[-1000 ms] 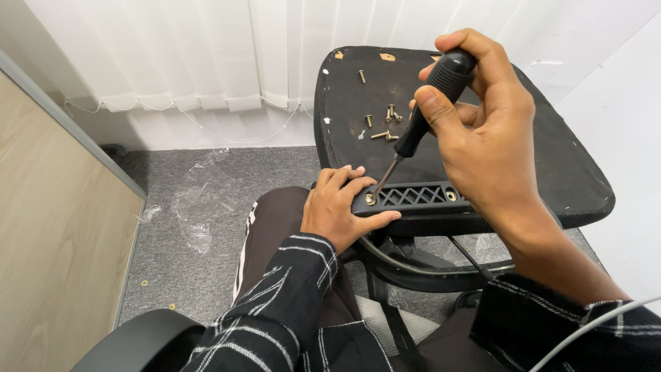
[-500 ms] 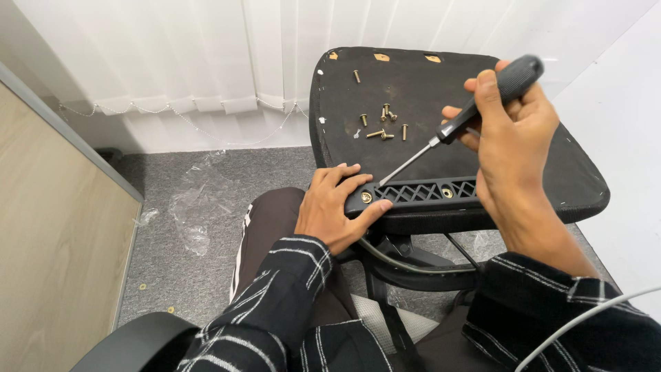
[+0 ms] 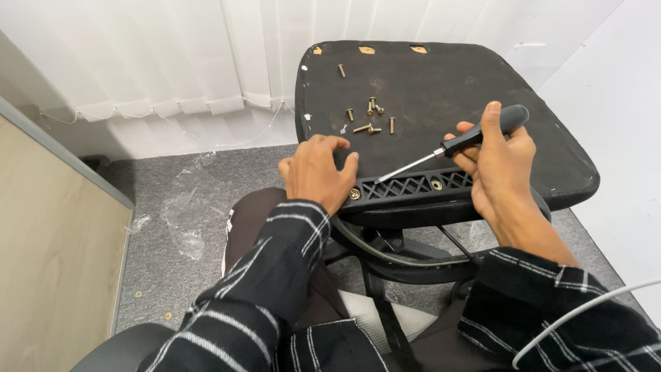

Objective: The person uses a screwdriver to tighten screws into a black plastic chair frame. They insert screws into pre-drilled holes and turn the screwdriver clockwise to secure them. The work is performed on a small black table with additional screws visible nearby.

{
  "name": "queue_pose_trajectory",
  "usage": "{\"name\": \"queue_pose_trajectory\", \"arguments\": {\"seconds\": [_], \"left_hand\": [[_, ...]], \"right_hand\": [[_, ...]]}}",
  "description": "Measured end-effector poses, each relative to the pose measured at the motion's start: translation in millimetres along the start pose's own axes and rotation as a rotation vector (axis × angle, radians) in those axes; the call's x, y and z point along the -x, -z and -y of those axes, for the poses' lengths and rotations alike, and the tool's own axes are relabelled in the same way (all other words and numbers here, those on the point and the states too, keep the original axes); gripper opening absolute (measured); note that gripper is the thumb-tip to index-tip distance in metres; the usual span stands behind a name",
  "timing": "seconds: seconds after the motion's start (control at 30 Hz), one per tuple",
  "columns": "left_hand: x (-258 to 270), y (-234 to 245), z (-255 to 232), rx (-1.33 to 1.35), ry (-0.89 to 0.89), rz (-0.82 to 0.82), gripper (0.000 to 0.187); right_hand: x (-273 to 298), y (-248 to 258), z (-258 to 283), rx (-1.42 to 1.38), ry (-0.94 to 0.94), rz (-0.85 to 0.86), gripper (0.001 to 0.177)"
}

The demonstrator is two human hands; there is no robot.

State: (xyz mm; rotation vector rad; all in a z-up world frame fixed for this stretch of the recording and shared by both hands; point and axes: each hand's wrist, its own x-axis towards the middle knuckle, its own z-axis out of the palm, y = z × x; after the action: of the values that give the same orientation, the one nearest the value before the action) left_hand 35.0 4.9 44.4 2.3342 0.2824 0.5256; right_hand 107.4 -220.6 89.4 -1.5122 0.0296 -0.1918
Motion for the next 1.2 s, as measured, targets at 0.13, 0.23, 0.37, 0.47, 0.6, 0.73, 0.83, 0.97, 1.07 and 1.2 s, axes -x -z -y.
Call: {"name": "queue_pose_trajectory", "arguments": {"seconds": [0.13, 0.23, 0.37, 0.47, 0.6, 0.73, 0.83, 0.97, 1.07, 1.2], "left_hand": [[-36, -9, -10, -0.08, 0.036, 0.08, 0.032], [-54, -21, -14, -0.163, 0.008, 0.093, 0.03], [-65, -32, -12, -0.243, -0.061, 0.097, 0.026], [-68, -36, -12, -0.254, -0.083, 0.112, 0.02], [-70, -34, -11, -0.21, -0.021, 0.175, 0.014], [-76, -30, -10, -0.178, -0.007, 0.146, 0.015], [-81, -30, -9, -0.165, 0.034, 0.179, 0.014], [-86, -33, -1, -0.092, 0.057, 0.128, 0.012], [-88, -34, 3, 0.03, 0.025, 0.036, 0.011], [-85, -33, 0, 0.124, -0.03, -0.089, 0.014]], "right_hand": [[-18, 19, -7, 0.167, 0.016, 0.042, 0.041], [-29, 32, -16, 0.301, 0.097, 0.101, 0.038], [-42, 47, -23, 0.533, 0.226, 0.098, 0.041], [-44, 49, -24, 0.487, 0.199, 0.134, 0.043], [-40, 43, -21, 0.469, 0.109, 0.122, 0.045], [-34, 37, -19, 0.476, 0.145, 0.126, 0.048], [-33, 35, -18, 0.515, 0.146, 0.12, 0.049], [-31, 34, -18, 0.53, 0.134, 0.106, 0.05], [-28, 33, -16, 0.543, 0.116, 0.086, 0.05], [-24, 28, -15, 0.58, 0.106, 0.045, 0.049]]}}
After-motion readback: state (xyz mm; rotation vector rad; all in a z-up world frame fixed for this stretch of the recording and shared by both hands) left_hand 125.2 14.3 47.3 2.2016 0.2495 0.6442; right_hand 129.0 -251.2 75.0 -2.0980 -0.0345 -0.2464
